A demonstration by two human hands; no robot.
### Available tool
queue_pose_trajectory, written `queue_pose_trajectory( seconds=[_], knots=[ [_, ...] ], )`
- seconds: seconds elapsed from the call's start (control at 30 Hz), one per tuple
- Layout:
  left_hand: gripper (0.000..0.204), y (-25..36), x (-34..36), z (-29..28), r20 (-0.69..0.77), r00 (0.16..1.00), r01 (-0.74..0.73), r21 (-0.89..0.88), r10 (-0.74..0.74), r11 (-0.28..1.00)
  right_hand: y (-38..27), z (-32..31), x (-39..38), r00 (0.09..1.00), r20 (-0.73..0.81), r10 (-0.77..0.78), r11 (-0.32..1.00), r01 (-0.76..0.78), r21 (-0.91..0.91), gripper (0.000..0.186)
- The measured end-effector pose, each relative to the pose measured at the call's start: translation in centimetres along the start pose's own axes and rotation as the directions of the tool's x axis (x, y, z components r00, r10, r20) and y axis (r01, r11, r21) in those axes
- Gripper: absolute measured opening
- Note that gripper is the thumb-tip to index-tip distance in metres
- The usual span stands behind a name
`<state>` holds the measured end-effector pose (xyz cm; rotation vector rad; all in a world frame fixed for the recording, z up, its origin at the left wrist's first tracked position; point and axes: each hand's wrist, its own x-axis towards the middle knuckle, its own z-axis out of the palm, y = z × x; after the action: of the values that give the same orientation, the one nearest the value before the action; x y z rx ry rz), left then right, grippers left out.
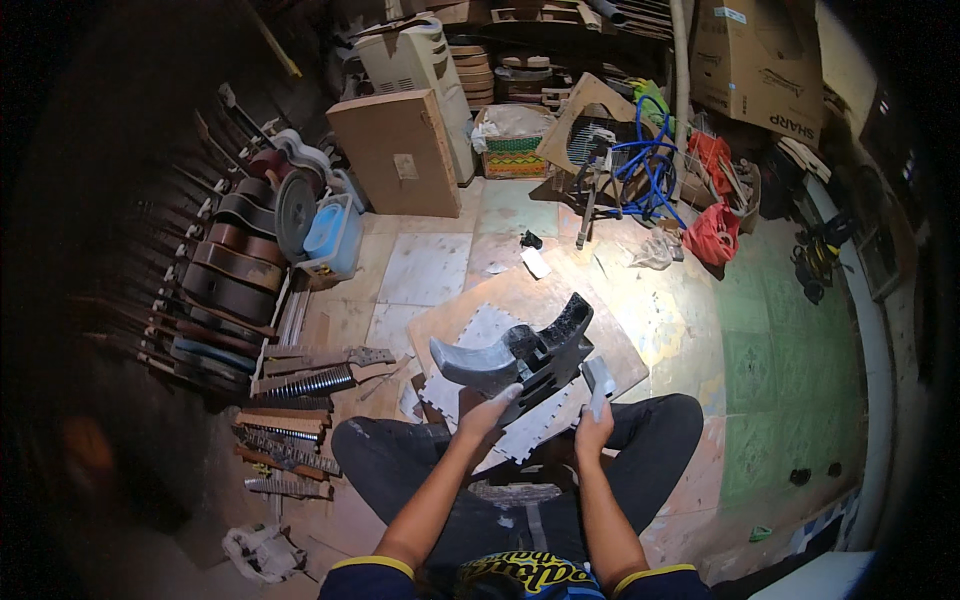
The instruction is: The person sands the surface of a guitar body using a piece of sandpaper, focusing on the edges and inner contours of the instrument.
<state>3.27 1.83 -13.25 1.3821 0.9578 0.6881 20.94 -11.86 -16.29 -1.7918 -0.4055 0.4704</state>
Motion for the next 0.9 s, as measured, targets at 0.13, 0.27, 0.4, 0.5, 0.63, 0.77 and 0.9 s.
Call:
queue_pose_trajectory(
  seconds=[0.13,0.27,0.4,0.5,0.63,0.77,0.9],
  knots=[
    [0.060,-1.0,-0.8,-1.1,0.106,0.918,0.369,0.122,-0.382,0.921,4.6,0.3,1.6,0.994,-0.045,0.103,0.993,-0.101,0.054,0.049],
    [0.058,-0.5,-1.3,-2.0,-0.151,0.930,0.367,0.425,-0.335,0.827,5.8,1.6,1.2,0.950,0.098,0.298,0.922,-0.313,0.229,0.051],
    [0.064,-0.6,0.3,-2.3,-0.146,0.988,0.005,0.376,0.054,0.927,8.5,2.1,2.1,0.963,0.073,0.261,0.946,-0.270,0.179,0.054],
    [0.071,-0.4,0.8,-4.2,-0.191,0.980,0.038,0.444,0.054,0.895,2.3,2.2,-0.2,0.921,0.139,0.365,0.896,-0.388,0.215,0.054],
    [0.063,-1.2,2.0,-4.7,-0.155,0.985,-0.021,0.302,0.071,0.953,2.2,1.9,0.2,0.950,0.107,0.292,0.940,-0.306,0.152,0.055],
    [0.064,-0.9,1.8,-4.0,-0.186,0.981,-0.004,0.252,0.052,0.968,3.8,1.6,0.9,0.956,0.087,0.281,0.939,-0.292,0.180,0.054],
    [0.059,-2.7,1.6,-4.7,-0.187,0.982,0.040,0.212,0.000,0.976,3.5,1.7,0.4,0.959,0.118,0.256,0.932,-0.278,0.232,0.052]
  ],
)
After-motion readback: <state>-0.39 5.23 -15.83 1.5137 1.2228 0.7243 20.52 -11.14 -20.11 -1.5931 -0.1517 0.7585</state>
